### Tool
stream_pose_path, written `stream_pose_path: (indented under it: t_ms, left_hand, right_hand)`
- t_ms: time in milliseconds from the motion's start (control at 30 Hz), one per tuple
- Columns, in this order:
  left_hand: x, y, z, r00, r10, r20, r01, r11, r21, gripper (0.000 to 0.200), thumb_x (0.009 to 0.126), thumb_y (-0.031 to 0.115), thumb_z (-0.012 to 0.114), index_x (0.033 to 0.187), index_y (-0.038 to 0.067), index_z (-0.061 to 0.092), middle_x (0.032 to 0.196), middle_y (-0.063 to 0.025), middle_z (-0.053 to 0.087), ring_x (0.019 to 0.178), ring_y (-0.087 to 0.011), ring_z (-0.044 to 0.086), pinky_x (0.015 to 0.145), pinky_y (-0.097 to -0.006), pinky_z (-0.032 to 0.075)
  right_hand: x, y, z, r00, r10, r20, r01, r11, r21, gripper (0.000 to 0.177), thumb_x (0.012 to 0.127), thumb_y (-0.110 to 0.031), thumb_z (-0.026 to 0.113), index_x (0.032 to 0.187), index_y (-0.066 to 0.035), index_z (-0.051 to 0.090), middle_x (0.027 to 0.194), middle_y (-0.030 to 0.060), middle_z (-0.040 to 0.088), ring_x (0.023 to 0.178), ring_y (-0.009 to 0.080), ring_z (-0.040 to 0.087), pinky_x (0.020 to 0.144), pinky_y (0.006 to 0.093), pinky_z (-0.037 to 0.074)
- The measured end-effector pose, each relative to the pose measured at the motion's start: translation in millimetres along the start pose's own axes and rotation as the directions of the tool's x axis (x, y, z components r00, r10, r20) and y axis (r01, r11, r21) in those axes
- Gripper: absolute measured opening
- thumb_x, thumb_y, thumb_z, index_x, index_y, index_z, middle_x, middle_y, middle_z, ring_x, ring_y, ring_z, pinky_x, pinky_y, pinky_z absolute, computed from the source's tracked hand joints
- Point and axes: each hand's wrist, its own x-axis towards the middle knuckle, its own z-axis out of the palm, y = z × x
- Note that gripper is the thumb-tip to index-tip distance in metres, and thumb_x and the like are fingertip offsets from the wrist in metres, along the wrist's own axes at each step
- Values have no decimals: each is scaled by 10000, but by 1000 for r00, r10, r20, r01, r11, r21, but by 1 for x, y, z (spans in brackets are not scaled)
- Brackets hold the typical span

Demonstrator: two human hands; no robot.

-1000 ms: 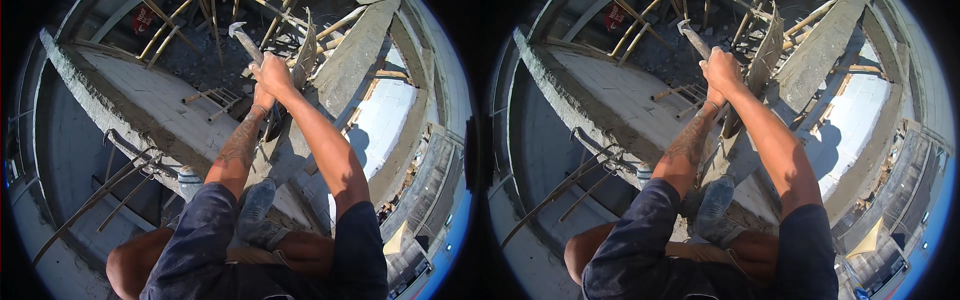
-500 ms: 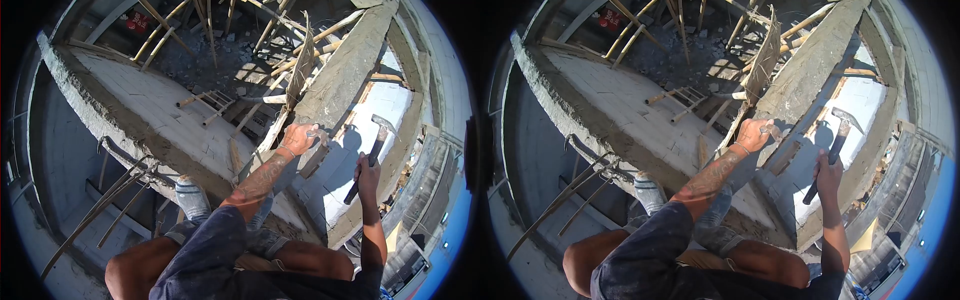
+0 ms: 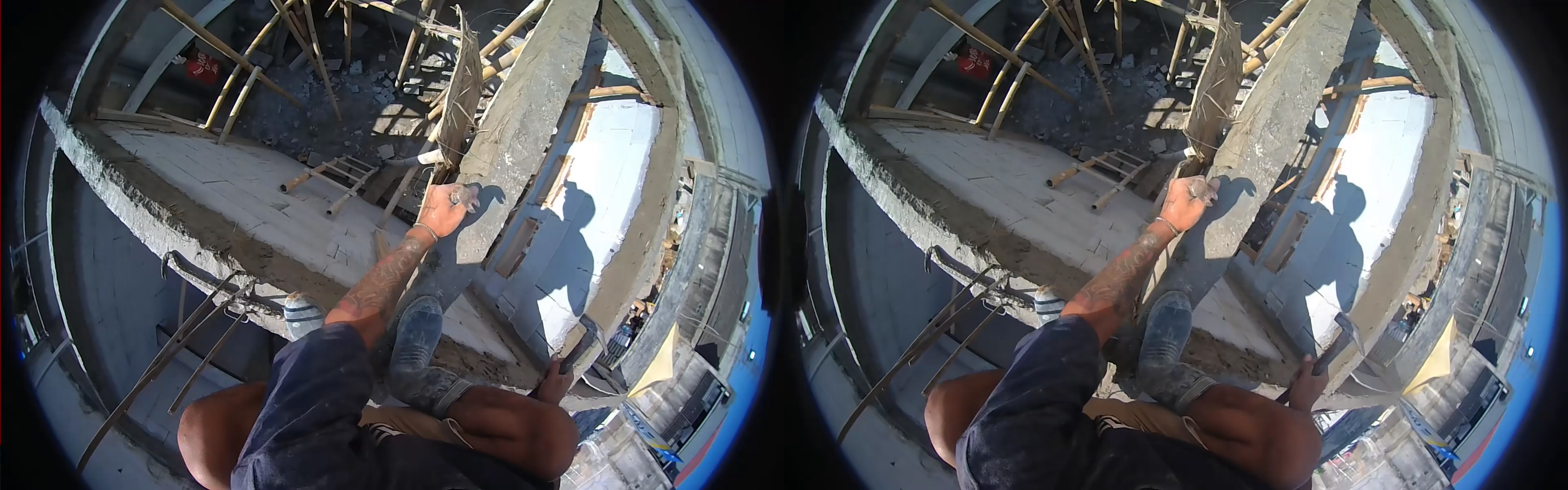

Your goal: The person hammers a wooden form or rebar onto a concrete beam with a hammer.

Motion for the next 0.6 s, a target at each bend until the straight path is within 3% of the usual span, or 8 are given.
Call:
stream_pose_path:
  t_ms: [133,167,233,267,300,433,533,600]
  left_hand:
    - [-15,-17,8,992,61,108,-68,996,62,142,762,155,575,767,14,572,657,-111,558,713,-305,481,694,-403,396]
    - [-6,-45,1,949,282,-143,-241,938,250,161,798,163,548,733,18,572,565,-113,512,573,-263,483,592,-382,415]
    - [33,-68,-47,873,-447,-194,289,796,-531,336,884,213,459,601,32,456,417,-23,388,337,-123,357,372,-282,344]
    - [39,-88,-54,875,-454,-167,340,824,-454,364,884,213,461,568,47,391,449,-2,418,372,-106,391,384,-268,349]
    - [45,-111,-39,832,-286,-476,195,953,-232,353,880,200,462,570,43,398,459,-8,435,385,-101,414,386,-267,353]
    - [77,-105,-44,779,-618,-101,533,739,-412,263,829,226,508,711,-9,522,544,-77,539,454,-188,516,468,-311,406]
    - [62,-79,-14,877,-427,-222,425,903,-58,270,773,230,540,703,-30,564,578,-154,574,522,-275,563,530,-378,440]
    - [27,-43,18,999,21,34,-30,950,311,203,721,177,561,878,56,603,756,-153,572,702,-344,492,704,-424,376]
  right_hand:
    - [-3,5,36,992,29,126,-33,999,30,202,829,-143,548,689,-78,419,467,-8,382,343,76,364,325,227,272]
    - [-8,3,39,992,36,121,-40,999,31,202,829,-143,548,689,-78,419,467,-8,382,343,76,364,325,227,272]
    - [-6,-11,45,990,16,142,-12,999,-30,203,829,-138,547,686,-76,418,473,-5,389,350,78,373,330,225,276]
    - [-4,-9,39,986,23,167,-21,1000,-17,206,825,-133,553,686,-73,413,469,-3,392,351,81,380,331,225,278]
    - [-3,-12,42,987,28,158,-25,999,-20,206,825,-133,553,686,-73,413,469,-3,392,351,81,380,331,225,278]
    - [-5,-15,17,992,-39,119,33,998,50,202,815,-130,569,705,-60,415,451,-1,386,325,86,363,310,231,264]
    - [-13,18,-4,996,77,-47,-72,993,98,212,823,-143,559,707,-64,400,467,5,393,318,81,349,288,231,250]
    - [-12,22,10,996,78,-52,-70,989,132,213,822,-144,560,707,-65,398,465,4,388,320,81,350,288,232,255]
